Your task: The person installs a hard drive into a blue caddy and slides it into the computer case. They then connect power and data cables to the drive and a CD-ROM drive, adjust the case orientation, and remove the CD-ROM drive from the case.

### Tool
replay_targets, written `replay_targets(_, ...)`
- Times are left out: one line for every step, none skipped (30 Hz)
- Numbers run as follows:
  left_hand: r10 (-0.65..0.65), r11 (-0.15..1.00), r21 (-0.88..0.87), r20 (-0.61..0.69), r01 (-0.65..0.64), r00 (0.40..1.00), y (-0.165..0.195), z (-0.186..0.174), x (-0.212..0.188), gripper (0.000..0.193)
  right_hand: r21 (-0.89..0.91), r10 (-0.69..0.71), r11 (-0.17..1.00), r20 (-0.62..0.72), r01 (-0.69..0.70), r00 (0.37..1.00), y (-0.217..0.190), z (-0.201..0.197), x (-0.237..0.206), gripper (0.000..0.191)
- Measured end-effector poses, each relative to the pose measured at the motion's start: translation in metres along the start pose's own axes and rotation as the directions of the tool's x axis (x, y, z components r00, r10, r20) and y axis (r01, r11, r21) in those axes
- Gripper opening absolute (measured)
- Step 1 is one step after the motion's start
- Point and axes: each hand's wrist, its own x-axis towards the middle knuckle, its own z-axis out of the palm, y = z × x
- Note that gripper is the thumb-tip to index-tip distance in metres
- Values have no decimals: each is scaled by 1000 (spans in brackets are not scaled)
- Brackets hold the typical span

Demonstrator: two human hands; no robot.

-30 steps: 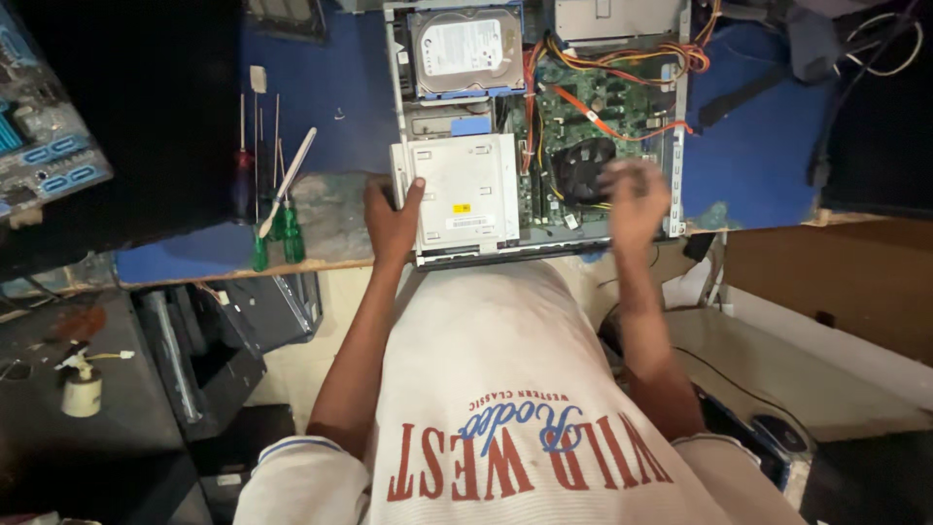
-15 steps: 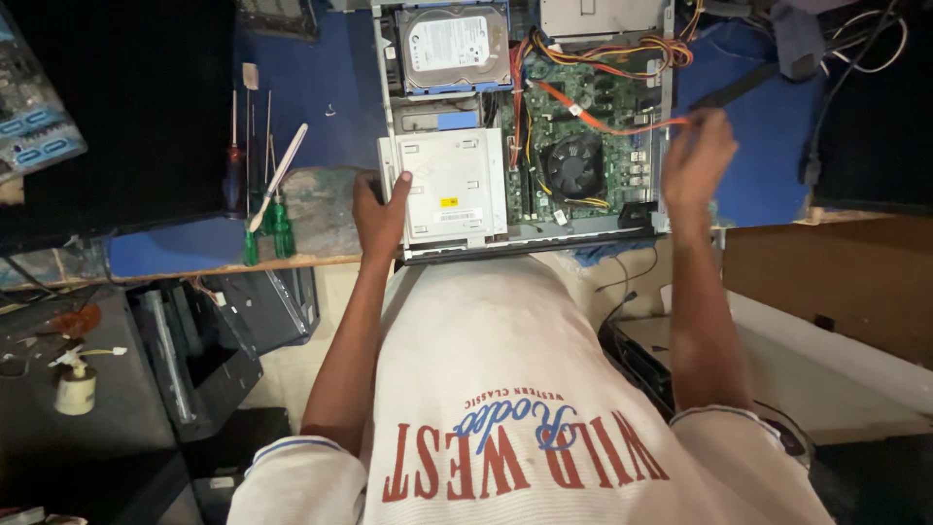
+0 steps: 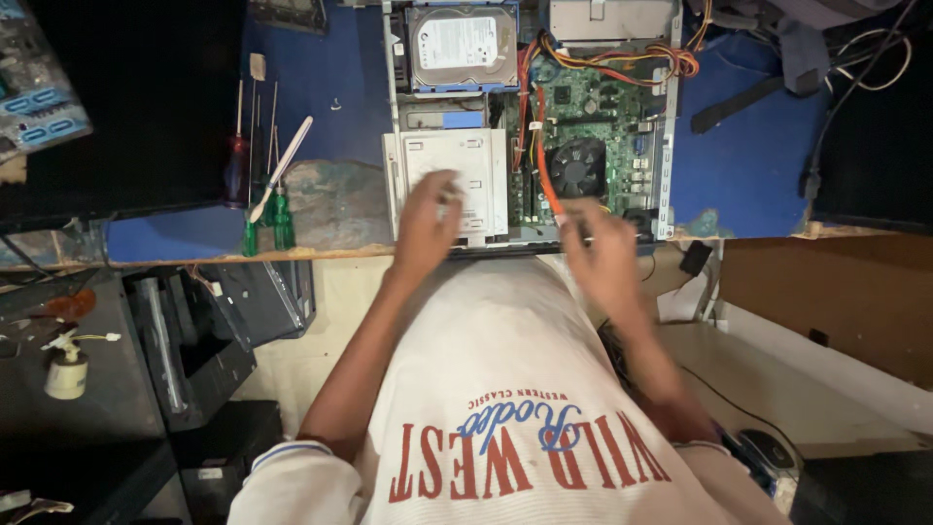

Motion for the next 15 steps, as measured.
replay_targets(62,995,-79,123,-52,990,10,4,3,45,10,-49,999,8,49,999,-6,6,-1,19)
replay_targets(129,992,-18,157,-127,979,20,9,6,52,23,-95,995,19,95,995,-12,11,-3,22)
replay_targets(194,978,39,197,-205,961,28,14,10,59,35,-139,990,27,138,990,-16,13,-4,24)
replay_targets(258,953,93,242,-287,935,35,17,16,66,46,-145,989,45,143,988,-18,14,-4,27)
replay_targets(271,950,89,246,-300,931,40,19,20,66,57,-146,988,66,142,987,-19,14,-5,29)
replay_targets(285,946,82,250,-313,925,43,21,26,66,66,-146,988,86,140,986,-18,14,-6,31)
replay_targets(303,941,76,252,-331,919,45,22,32,66,56,-142,989,78,137,987,-16,13,-5,31)
replay_targets(335,929,79,235,-362,912,46,24,36,57,47,-136,990,72,133,988,-13,10,-5,31)
replay_targets(366,916,84,219,-392,904,46,26,40,48,40,-131,991,67,128,989,-8,8,-6,31)
replay_targets(398,902,91,202,-422,895,45,27,43,39,70,-97,993,63,93,993,-3,6,-6,31)
replay_targets(414,893,96,205,-439,887,44,28,45,41,99,-62,993,60,56,996,3,4,-6,30)
replay_targets(431,883,101,208,-458,878,43,30,46,44,128,-28,992,58,21,998,9,1,-7,29)
replay_targets(446,874,106,211,-474,870,41,32,47,46,181,2,983,97,-20,995,16,-1,-7,31)
replay_targets(468,862,99,220,-497,856,40,35,47,42,233,31,970,140,-63,990,23,-2,-7,33)
replay_targets(495,847,92,228,-524,839,38,39,49,38,283,53,954,180,-103,982,31,-4,-6,34)
